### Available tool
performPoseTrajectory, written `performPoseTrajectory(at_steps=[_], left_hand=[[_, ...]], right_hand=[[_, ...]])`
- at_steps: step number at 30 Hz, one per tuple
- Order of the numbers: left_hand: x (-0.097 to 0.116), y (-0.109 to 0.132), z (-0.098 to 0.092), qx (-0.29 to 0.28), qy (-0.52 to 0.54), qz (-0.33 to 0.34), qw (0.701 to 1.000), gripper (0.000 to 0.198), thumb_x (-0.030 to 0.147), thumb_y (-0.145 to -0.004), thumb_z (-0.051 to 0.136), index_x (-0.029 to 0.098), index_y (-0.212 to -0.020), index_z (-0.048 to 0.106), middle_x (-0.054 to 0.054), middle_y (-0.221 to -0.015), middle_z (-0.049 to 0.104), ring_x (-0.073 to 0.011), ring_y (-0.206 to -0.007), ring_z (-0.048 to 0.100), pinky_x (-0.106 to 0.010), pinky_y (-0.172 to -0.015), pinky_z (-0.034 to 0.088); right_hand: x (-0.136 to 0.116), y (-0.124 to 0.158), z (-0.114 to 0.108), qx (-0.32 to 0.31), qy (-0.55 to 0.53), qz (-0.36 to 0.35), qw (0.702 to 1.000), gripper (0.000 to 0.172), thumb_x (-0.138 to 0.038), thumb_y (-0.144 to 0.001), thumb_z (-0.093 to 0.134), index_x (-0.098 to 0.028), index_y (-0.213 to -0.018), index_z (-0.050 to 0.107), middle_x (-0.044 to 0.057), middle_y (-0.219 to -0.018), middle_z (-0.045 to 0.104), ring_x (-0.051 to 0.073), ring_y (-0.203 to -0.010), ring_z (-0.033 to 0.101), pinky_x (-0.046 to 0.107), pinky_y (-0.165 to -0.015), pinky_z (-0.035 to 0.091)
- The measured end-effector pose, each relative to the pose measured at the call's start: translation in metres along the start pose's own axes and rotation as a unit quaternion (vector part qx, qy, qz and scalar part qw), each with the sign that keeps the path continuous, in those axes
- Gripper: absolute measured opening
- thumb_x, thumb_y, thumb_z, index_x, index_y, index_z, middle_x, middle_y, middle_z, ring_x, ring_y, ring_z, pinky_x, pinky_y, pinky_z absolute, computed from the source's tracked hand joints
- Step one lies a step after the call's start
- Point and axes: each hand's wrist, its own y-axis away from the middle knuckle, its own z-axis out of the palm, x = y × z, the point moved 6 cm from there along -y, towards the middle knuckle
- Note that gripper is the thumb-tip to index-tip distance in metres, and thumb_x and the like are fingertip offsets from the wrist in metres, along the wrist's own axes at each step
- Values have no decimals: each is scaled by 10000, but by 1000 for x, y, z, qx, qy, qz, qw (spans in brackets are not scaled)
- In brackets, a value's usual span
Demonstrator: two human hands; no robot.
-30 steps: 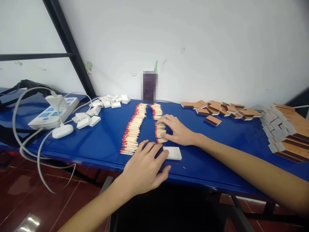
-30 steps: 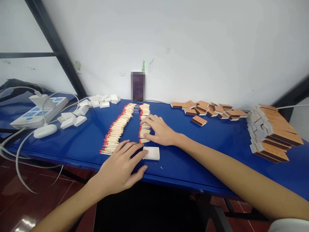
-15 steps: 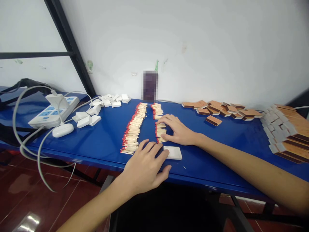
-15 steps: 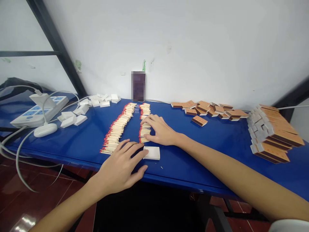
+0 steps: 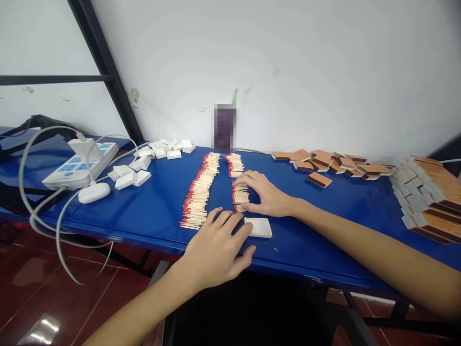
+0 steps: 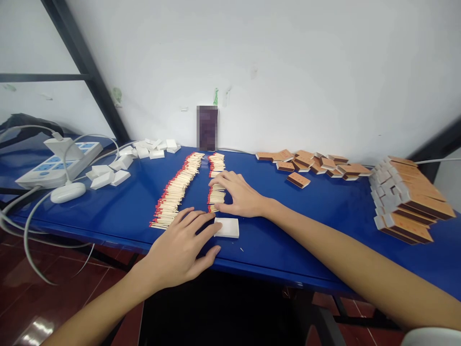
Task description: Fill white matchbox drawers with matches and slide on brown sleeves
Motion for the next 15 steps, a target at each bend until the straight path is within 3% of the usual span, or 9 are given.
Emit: performPoseTrajectory(at_steps=[9, 15], left_hand=[[3, 0, 0, 35, -7, 32, 999, 258, 294, -971, 470, 149, -1123, 620, -103, -1089, 657, -268, -1059, 620, -458, -996, 459], [4, 1, 0, 29, -5, 38, 999, 239, 289, -969, 475, 150, -1089, 628, -97, -1041, 661, -271, -1026, 622, -449, -938, 485]], right_hand=[[-1, 0, -1, 0, 2, -6, 1000, 472, -441, -850, 652, -257, -1255, 495, 106, -1301, 544, 313, -1184, 469, 516, -994, 361], [-1, 0, 0, -1, 2, -7, 1000, 484, -453, -847, 657, -254, -1256, 493, 103, -1303, 543, 309, -1192, 468, 508, -999, 359]])
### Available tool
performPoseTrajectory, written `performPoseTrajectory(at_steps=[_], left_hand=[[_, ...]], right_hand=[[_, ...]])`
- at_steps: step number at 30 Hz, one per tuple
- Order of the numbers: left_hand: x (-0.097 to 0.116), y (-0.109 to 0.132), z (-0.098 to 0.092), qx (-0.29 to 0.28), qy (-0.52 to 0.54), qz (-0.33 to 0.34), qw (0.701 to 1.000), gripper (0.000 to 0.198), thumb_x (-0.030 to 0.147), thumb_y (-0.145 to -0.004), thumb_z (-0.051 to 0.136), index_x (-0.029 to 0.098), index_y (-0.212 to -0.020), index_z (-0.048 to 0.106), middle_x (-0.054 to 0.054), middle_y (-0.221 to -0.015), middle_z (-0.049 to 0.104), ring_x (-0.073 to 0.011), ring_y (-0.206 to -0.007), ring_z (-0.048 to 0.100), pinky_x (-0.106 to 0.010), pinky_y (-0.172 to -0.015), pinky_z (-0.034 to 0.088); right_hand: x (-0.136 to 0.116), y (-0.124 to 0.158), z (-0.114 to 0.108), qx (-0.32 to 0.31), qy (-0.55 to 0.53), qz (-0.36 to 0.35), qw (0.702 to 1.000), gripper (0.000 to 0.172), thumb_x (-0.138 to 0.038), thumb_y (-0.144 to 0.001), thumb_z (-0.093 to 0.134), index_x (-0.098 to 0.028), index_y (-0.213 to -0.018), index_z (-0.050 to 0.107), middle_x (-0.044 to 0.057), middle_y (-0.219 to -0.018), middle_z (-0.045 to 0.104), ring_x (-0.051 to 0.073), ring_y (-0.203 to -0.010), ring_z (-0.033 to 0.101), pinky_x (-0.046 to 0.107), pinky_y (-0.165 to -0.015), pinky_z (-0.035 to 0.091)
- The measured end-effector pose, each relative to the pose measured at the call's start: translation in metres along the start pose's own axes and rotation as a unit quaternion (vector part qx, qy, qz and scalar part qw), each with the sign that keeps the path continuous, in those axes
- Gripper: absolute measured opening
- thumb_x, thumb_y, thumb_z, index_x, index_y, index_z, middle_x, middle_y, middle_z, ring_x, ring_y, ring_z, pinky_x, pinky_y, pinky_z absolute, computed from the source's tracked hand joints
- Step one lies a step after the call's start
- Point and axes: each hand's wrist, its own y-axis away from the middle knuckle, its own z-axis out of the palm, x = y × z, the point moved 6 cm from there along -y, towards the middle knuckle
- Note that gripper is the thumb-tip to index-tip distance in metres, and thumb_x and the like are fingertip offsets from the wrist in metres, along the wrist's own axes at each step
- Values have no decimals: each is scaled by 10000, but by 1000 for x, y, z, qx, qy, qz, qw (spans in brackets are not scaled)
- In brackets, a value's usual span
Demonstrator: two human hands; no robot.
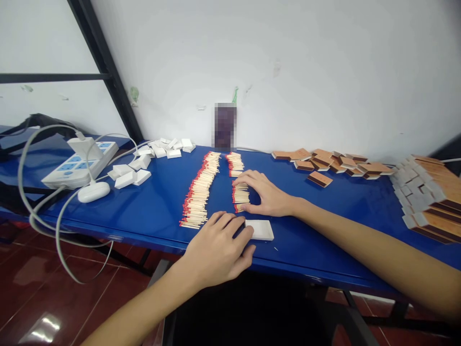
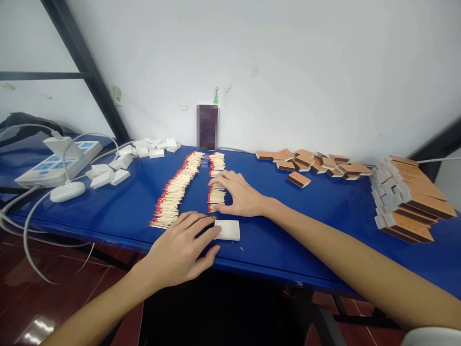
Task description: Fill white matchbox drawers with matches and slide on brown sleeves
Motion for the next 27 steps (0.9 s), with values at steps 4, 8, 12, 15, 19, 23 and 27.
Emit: performPoseTrajectory(at_steps=[4, 8, 12, 15, 19, 23, 27], left_hand=[[0, -1, -1, -4, 7, 0, 1000, 237, 279, -969, 484, 147, -1110, 622, -100, -1056, 663, -273, -1036, 624, -445, -925, 491], [0, -1, -2, -2, 6, 1, 1000, 241, 280, -969, 487, 148, -1126, 614, -112, -1093, 665, -280, -1055, 625, -448, -926, 493], [-1, -1, -2, -7, 6, -5, 1000, 244, 277, -968, 485, 154, -1141, 605, -117, -1114, 663, -282, -1072, 620, -450, -937, 491], [-1, -1, -2, -11, 6, -6, 1000, 244, 280, -972, 480, 157, -1144, 602, -119, -1121, 662, -285, -1076, 616, -453, -935, 491], [-1, -1, -2, -8, 9, -4, 1000, 241, 279, -972, 480, 157, -1141, 600, -117, -1104, 665, -281, -1064, 618, -456, -936, 490], [0, -1, -2, -8, 8, -6, 1000, 238, 281, -969, 485, 158, -1135, 603, -114, -1095, 667, -281, -1067, 619, -459, -956, 481], [-1, -1, -2, -8, 8, -8, 1000, 239, 282, -970, 486, 158, -1136, 605, -115, -1110, 663, -280, -1073, 618, -459, -962, 477]], right_hand=[[0, 0, 0, -1, -2, -2, 1000, 486, -482, -857, 641, -253, -1258, 494, 110, -1308, 540, 312, -1194, 467, 510, -996, 359], [0, -1, -1, 5, -4, 5, 1000, 468, -506, -883, 600, -247, -1259, 498, 115, -1298, 547, 318, -1199, 471, 512, -994, 358], [1, -1, -1, 8, 1, 12, 1000, 459, -509, -884, 597, -250, -1251, 505, 113, -1294, 551, 317, -1193, 477, 508, -991, 362], [1, -1, 0, 10, 0, 9, 1000, 462, -513, -877, 602, -264, -1254, 505, 110, -1287, 558, 320, -1185, 480, 512, -988, 366], [1, 0, -1, 11, 0, 7, 1000, 470, -511, -868, 605, -268, -1258, 509, 107, -1284, 561, 324, -1193, 478, 512, -993, 365], [1, 0, -1, 5, 0, 11, 1000, 472, -495, -865, 619, -258, -1256, 504, 108, -1293, 556, 318, -1193, 476, 508, -999, 359], [2, 0, -1, 9, -3, 11, 1000, 458, -513, -888, 588, -253, -1256, 505, 115, -1281, 555, 318, -1183, 477, 510, -991, 360]])
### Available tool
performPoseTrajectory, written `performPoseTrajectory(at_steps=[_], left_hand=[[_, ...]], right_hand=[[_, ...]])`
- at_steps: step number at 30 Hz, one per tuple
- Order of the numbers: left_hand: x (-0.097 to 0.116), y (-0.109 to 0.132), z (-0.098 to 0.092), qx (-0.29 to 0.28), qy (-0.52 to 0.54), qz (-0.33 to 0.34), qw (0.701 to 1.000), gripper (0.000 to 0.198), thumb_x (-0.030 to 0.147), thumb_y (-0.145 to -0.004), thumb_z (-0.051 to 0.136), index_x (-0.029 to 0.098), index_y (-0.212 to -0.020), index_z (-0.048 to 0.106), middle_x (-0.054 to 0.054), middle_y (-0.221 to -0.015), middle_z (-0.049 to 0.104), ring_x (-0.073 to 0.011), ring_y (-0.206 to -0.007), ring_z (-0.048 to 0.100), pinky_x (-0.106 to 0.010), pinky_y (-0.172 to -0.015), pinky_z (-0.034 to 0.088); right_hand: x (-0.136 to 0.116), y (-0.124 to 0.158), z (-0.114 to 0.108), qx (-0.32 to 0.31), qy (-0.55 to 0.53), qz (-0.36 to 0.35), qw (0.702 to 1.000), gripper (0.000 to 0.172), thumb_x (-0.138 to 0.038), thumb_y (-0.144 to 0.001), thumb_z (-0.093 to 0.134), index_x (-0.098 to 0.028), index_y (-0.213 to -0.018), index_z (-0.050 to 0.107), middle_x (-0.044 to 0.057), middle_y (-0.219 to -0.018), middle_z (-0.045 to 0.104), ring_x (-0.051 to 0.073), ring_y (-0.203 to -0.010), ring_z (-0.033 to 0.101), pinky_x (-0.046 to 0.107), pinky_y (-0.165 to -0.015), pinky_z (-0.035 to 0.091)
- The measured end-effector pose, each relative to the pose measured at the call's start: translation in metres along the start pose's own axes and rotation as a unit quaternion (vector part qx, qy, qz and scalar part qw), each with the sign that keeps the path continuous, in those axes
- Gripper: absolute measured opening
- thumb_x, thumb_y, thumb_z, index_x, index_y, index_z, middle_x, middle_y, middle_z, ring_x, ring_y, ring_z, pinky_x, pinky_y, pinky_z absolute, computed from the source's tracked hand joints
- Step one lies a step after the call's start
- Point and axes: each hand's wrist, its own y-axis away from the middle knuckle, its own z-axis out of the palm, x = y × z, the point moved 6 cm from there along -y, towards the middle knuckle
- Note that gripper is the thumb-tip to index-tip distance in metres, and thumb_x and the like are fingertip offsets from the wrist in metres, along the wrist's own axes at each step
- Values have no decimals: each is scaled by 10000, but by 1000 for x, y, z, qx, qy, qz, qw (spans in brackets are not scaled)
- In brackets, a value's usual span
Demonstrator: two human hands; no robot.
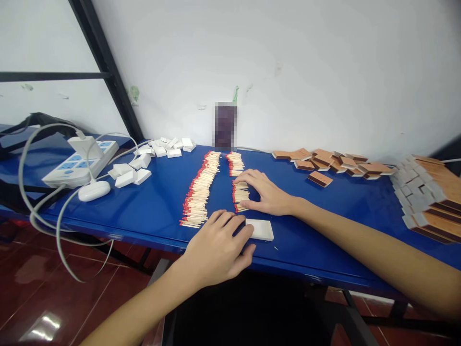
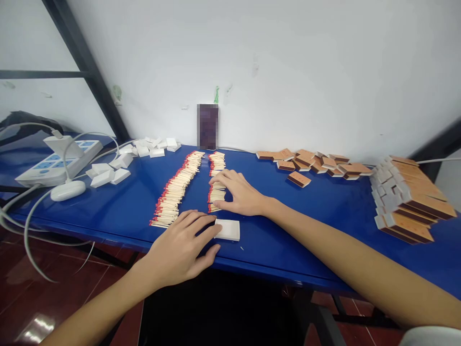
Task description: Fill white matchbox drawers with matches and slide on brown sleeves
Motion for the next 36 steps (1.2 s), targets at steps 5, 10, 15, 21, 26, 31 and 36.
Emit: performPoseTrajectory(at_steps=[5, 10, 15, 21, 26, 31, 36], left_hand=[[0, 0, 0, 0, 1, 1, 1000, 243, 283, -969, 489, 153, -1138, 607, -118, -1116, 660, -280, -1073, 618, -465, -968, 475], [0, 0, -1, 6, 0, 0, 1000, 245, 283, -969, 488, 157, -1142, 606, -114, -1111, 666, -278, -1077, 621, -469, -986, 470], [0, 0, -1, 5, 2, -2, 1000, 239, 282, -965, 499, 163, -1143, 604, -113, -1120, 665, -274, -1080, 624, -466, -986, 475], [-1, 1, 1, 4, 2, -6, 1000, 245, 293, -969, 490, 164, -1139, 611, -111, -1129, 663, -272, -1090, 619, -477, -1022, 445], [-1, 1, 0, 6, -6, -12, 1000, 257, 304, -969, 491, 165, -1151, 607, -119, -1151, 658, -280, -1101, 612, -489, -1031, 439], [-2, 0, -1, 2, -7, -16, 1000, 262, 312, -965, 492, 168, -1151, 606, -118, -1142, 658, -280, -1099, 611, -493, -1041, 432], [-2, 0, 0, -4, -10, -17, 1000, 280, 321, -973, 475, 163, -1165, 605, -124, -1190, 643, -287, -1119, 594, -501, -1050, 420]], right_hand=[[2, 0, 0, 8, -6, -5, 1000, 432, -519, -917, 545, -252, -1255, 514, 113, -1256, 559, 314, -1171, 483, 503, -986, 363], [2, 0, 1, 9, -3, 0, 1000, 430, -512, -911, 553, -255, -1254, 518, 114, -1257, 560, 317, -1165, 486, 502, -979, 372], [1, 0, 1, 9, 2, -1, 1000, 453, -518, -892, 570, -267, -1265, 517, 112, -1269, 566, 326, -1166, 488, 514, -979, 374], [4, 0, 0, 19, 8, 13, 1000, 395, -492, -943, 510, -263, -1265, 508, 110, -1254, 562, 302, -1147, 496, 500, -978, 373], [4, 0, 0, 17, 10, 13, 1000, 400, -488, -947, 500, -260, -1276, 507, 112, -1254, 561, 305, -1151, 496, 501, -979, 372], [2, 0, 0, 19, 9, 14, 1000, 412, -483, -935, 504, -271, -1288, 508, 112, -1251, 562, 313, -1141, 499, 510, -974, 376], [3, 0, 1, 16, 5, 11, 1000, 409, -463, -923, 538, -272, -1283, 499, 110, -1250, 553, 308, -1154, 490, 509, -982, 370]])
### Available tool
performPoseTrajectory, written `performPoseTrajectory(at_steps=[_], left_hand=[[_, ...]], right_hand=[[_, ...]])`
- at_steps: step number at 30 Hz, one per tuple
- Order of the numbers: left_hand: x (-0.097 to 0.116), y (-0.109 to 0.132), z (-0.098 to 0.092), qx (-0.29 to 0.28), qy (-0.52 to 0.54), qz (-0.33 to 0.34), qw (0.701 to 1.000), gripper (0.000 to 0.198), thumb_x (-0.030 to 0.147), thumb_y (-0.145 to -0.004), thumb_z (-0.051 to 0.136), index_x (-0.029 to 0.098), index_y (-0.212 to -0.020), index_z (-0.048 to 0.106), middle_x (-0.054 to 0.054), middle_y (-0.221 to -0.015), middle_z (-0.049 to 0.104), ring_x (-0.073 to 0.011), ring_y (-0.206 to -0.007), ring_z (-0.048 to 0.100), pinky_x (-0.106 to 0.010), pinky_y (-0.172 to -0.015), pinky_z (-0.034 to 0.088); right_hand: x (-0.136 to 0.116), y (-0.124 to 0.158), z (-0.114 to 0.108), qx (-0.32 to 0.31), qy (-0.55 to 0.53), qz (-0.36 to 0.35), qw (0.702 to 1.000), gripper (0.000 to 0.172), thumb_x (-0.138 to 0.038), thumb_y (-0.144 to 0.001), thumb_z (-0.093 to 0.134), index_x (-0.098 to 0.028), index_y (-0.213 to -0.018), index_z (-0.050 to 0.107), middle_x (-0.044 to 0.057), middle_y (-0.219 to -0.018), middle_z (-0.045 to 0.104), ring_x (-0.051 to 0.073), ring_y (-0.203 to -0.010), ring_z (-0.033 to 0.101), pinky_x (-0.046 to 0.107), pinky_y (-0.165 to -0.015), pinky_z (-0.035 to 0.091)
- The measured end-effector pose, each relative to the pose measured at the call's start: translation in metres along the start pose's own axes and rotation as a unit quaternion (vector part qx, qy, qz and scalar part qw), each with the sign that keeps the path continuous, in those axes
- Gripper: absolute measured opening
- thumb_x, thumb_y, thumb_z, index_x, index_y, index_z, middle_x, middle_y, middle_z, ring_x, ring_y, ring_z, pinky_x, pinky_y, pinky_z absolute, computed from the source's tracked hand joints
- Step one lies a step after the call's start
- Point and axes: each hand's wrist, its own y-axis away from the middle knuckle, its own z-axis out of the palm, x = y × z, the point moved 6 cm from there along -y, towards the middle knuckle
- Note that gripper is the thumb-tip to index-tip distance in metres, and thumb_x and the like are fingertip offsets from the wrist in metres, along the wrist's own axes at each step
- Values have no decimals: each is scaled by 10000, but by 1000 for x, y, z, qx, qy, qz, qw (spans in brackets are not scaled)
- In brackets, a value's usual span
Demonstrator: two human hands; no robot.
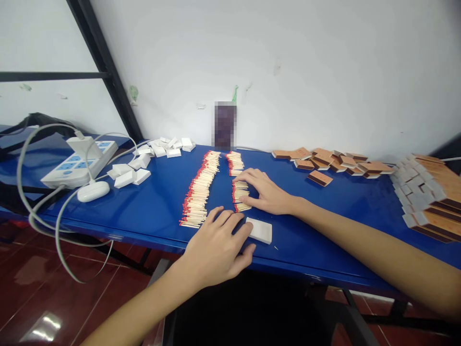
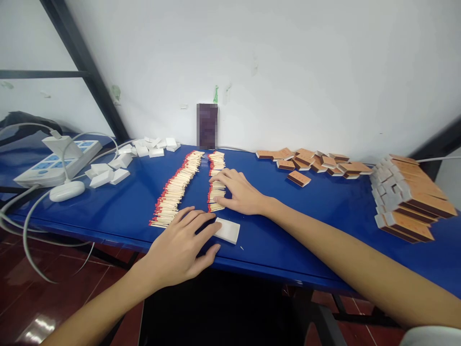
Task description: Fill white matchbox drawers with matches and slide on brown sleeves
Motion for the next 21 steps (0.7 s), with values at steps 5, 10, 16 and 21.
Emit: performPoseTrajectory(at_steps=[5, 10, 16, 21], left_hand=[[-1, 1, 1, -7, -1, -8, 1000, 298, 337, -974, 474, 162, -1178, 603, -135, -1226, 630, -299, -1149, 583, -515, -1059, 408], [0, 1, 1, -7, -4, -9, 1000, 301, 345, -973, 479, 163, -1177, 603, -139, -1226, 633, -302, -1148, 582, -520, -1059, 409], [0, 0, 2, -14, -4, -13, 1000, 305, 354, -974, 479, 165, -1177, 604, -138, -1242, 627, -305, -1154, 575, -541, -1078, 384], [-1, 2, 3, -18, -7, -17, 1000, 321, 369, -981, 462, 169, -1191, 601, -137, -1264, 616, -308, -1177, 560, -542, -1091, 366]], right_hand=[[0, 0, 0, 0, 0, -1, 1000, 425, -487, -921, 542, -269, -1283, 499, 108, -1251, 552, 307, -1151, 493, 508, -981, 371], [1, 0, 0, 4, 4, 13, 1000, 406, -508, -966, 451, -262, -1284, 506, 118, -1255, 555, 310, -1133, 495, 509, -966, 373], [3, -1, 1, 1, 7, 20, 1000, 415, -513, -978, 429, -251, -1290, 508, 122, -1253, 552, 305, -1144, 490, 498, -970, 365], [3, -2, 1, 5, 9, 29, 1000, 412, -497, -956, 475, -246, -1280, 518, 116, -1246, 558, 303, -1142, 493, 493, -967, 367]])
